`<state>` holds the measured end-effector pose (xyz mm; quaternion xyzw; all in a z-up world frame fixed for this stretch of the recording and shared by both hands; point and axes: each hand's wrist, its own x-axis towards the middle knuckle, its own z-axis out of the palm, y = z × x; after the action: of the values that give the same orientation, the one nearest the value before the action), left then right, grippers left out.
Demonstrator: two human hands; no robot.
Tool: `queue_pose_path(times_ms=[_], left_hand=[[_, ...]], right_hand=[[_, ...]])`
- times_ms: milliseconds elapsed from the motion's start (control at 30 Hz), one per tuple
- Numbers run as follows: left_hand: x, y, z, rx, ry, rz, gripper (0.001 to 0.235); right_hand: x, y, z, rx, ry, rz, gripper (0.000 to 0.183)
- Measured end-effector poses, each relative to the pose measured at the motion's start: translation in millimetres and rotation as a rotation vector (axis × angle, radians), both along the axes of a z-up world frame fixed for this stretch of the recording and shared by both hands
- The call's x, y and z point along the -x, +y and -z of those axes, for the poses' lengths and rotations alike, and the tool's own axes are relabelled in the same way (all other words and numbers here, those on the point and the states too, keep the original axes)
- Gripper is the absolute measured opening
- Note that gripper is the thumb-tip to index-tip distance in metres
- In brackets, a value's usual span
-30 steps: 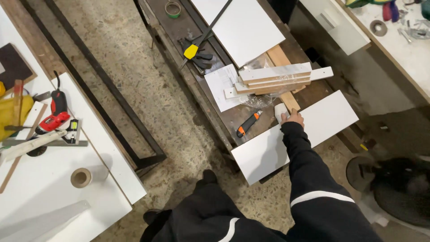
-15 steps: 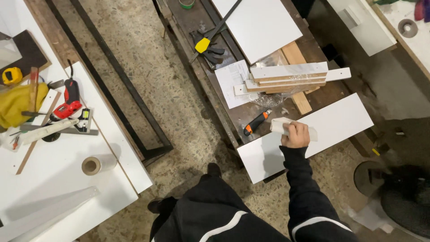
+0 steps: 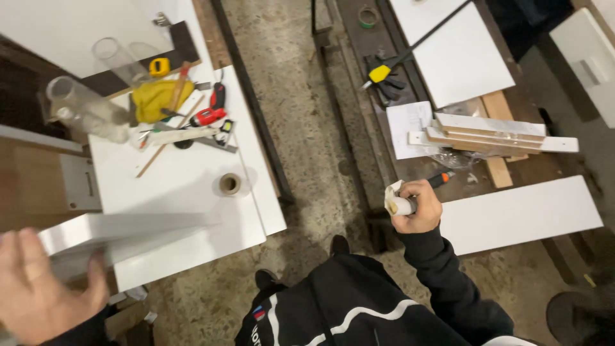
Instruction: The person removes plastic wrap from a white furniture panel, tearing it off by hand and cutting it with a utility knife. They then hold the panel on the workbench and sand its edges with a small sanding block, working along the edge and corners.
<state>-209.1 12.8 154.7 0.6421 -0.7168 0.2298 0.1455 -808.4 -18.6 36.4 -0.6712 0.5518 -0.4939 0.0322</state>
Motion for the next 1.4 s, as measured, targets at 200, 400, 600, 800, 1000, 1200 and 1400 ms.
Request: queue_pose_path(times_ms=[200, 400, 600, 800, 1000, 1200, 1400], left_hand=[[-1.6, 29.6, 13.9, 0.021, -0.037, -0.116, 0.095], [-2.3, 32.2, 1.6, 0.084, 0.065, -0.068, 0.083], [60.6, 45.0, -9.9, 0.273, 0.435, 0.283, 0.046], [157.2, 38.5, -53.7, -0.016, 1.023, 0.518, 0.055], [164.6, 23.5, -45.7, -0.111, 1.287, 0.452, 0.034], [158.4, 6.5, -48.0, -0.248, 1.352, 0.484, 0.026], [155.7, -0.9, -52.0, -0.335, 1.348, 0.557, 0.023]], right_hand=[[-114.4, 12.1, -33.8, -0.296, -0.462, -0.174, 0.02], [-192.3, 24.0, -39.4, -0.419, -0.723, -0.427, 0.02], [-222.4, 44.8, -18.2, -0.549, -0.854, -0.568, 0.035], [-246.5, 49.1, -52.8, -0.882, -1.232, -0.634, 0.067], [-227.5, 36.0, -111.0, -0.841, -0.995, -0.851, 0.047], [-211.0, 18.1, -128.9, -0.914, -0.767, -0.797, 0.044], [-206.6, 9.8, -134.1, -0.995, -0.701, -0.803, 0.03]])
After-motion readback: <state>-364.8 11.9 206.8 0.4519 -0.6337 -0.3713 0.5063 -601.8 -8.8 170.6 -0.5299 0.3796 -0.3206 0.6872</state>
